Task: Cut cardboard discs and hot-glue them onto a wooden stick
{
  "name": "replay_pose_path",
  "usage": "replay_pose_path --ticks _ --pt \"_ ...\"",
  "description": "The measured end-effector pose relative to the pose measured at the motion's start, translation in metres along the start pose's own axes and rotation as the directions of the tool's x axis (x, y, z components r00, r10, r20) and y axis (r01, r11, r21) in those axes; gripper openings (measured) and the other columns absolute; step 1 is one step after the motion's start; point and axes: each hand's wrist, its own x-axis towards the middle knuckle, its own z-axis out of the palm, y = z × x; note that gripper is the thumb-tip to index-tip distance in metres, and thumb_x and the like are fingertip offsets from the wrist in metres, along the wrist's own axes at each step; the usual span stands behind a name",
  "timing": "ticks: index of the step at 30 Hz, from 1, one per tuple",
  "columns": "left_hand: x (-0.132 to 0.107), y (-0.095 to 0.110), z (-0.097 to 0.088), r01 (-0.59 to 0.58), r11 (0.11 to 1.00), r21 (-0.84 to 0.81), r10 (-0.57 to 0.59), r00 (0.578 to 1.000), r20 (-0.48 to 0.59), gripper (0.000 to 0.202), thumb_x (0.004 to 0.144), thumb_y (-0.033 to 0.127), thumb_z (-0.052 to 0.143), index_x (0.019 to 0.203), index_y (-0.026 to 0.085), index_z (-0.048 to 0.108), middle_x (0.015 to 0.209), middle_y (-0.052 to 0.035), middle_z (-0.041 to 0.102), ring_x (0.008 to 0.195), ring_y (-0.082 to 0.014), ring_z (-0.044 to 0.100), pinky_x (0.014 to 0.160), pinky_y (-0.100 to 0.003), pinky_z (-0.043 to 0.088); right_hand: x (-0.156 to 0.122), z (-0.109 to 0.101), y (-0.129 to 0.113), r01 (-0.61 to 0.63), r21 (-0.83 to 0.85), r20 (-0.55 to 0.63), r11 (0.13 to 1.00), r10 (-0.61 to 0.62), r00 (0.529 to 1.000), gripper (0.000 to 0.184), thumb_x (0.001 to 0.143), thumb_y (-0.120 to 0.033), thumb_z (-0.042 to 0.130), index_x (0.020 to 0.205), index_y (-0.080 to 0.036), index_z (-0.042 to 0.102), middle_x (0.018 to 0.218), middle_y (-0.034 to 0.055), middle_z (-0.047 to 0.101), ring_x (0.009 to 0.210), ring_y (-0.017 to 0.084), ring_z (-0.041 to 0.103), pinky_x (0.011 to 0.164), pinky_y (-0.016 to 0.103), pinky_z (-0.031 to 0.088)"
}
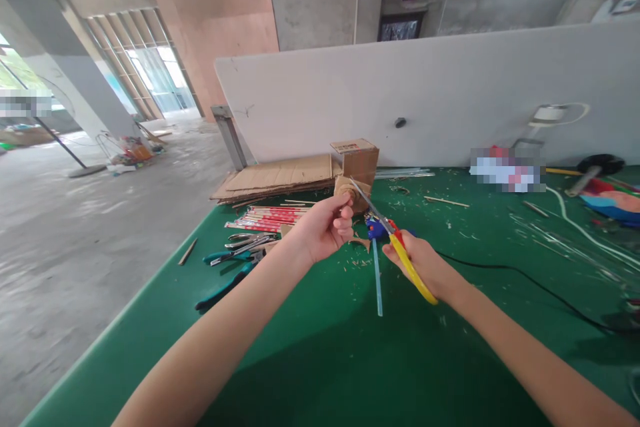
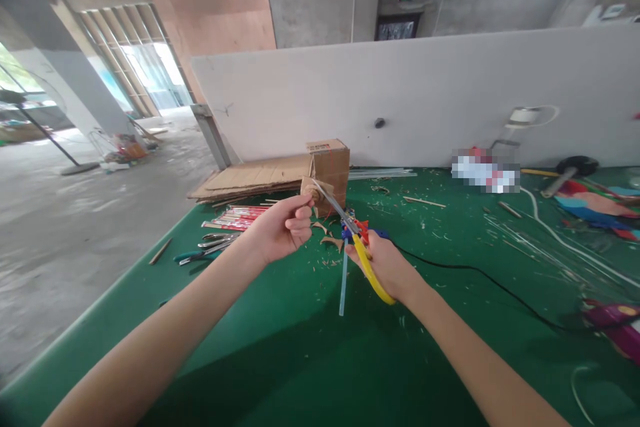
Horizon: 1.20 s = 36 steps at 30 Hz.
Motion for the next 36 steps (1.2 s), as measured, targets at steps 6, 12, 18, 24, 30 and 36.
replay_pose_path --ticks 6,12,18,24,30,36 --pt "-0.009 -0.004 -0.001 -0.028 0.998 -0.06 0.028 1.0 0.009 0.025 0.092 0.014 0.04 0.069 0.012 0.049 0.043 0.0057 0.045 0.029 -0.0002 0.035 0.032 -0.011 0.029 -0.004 0.008 -0.001 0.003 0.023 0.025 1.0 -0.003 1.0 0.035 0.085 -0.055 0.044 0.077 -0.021 0.042 0.067 0.0027 0.055 0.055 0.015 0.049 0.052 0.027 0.038" --pt "-0.025 -0.001 0.003 -0.038 0.994 -0.102 0.046 0.996 0.074 0.027 0.093 0.013 0.036 0.069 0.012 0.049 0.043 0.006 0.045 0.029 -0.0008 0.036 0.033 -0.012 0.03 -0.012 0.022 -0.003 0.119 0.216 0.005 0.969 -0.122 0.992 0.036 0.088 -0.056 0.037 0.084 -0.021 0.045 0.069 0.0014 0.054 0.058 0.015 0.049 0.053 0.027 0.04" --pt "-0.029 -0.002 0.006 -0.022 0.992 -0.124 0.027 0.999 0.035 0.026 0.093 0.014 0.038 0.069 0.012 0.047 0.043 0.006 0.045 0.029 -0.001 0.036 0.032 -0.012 0.03 -0.014 0.023 -0.005 0.087 0.217 0.027 0.972 -0.095 0.995 0.036 0.089 -0.055 0.036 0.09 -0.021 0.046 0.068 0.0012 0.054 0.056 0.015 0.05 0.051 0.027 0.04" --pt "-0.028 -0.001 0.005 0.006 0.992 -0.124 -0.004 1.0 0.017 0.025 0.093 0.014 0.038 0.071 0.011 0.048 0.043 0.0061 0.045 0.029 -0.0004 0.036 0.031 -0.011 0.03 -0.016 0.018 -0.009 0.047 0.123 0.022 0.991 -0.05 0.998 0.033 0.087 -0.053 0.041 0.082 -0.021 0.044 0.069 0.0022 0.056 0.054 0.015 0.049 0.05 0.028 0.039" --pt "-0.032 -0.001 0.008 -0.021 0.99 -0.137 0.03 0.997 0.068 0.026 0.094 0.014 0.036 0.07 0.012 0.048 0.044 0.0054 0.046 0.029 -0.0008 0.038 0.032 -0.011 0.032 -0.022 0.019 -0.022 0.06 0.188 -0.004 0.98 -0.06 0.998 0.038 0.086 -0.058 0.034 0.076 -0.022 0.039 0.06 -0.0035 0.039 0.051 0.013 0.038 0.048 0.027 0.034" --pt "-0.033 0.002 0.005 0.013 0.985 -0.174 0.001 0.997 0.08 0.026 0.093 0.015 0.037 0.072 0.011 0.05 0.044 0.0054 0.046 0.03 -0.0009 0.039 0.033 -0.011 0.032 -0.022 0.019 -0.026 0.07 0.125 -0.016 0.99 -0.068 0.998 0.036 0.085 -0.056 0.035 0.072 -0.022 0.039 0.057 -0.0031 0.04 0.048 0.013 0.038 0.046 0.027 0.034"
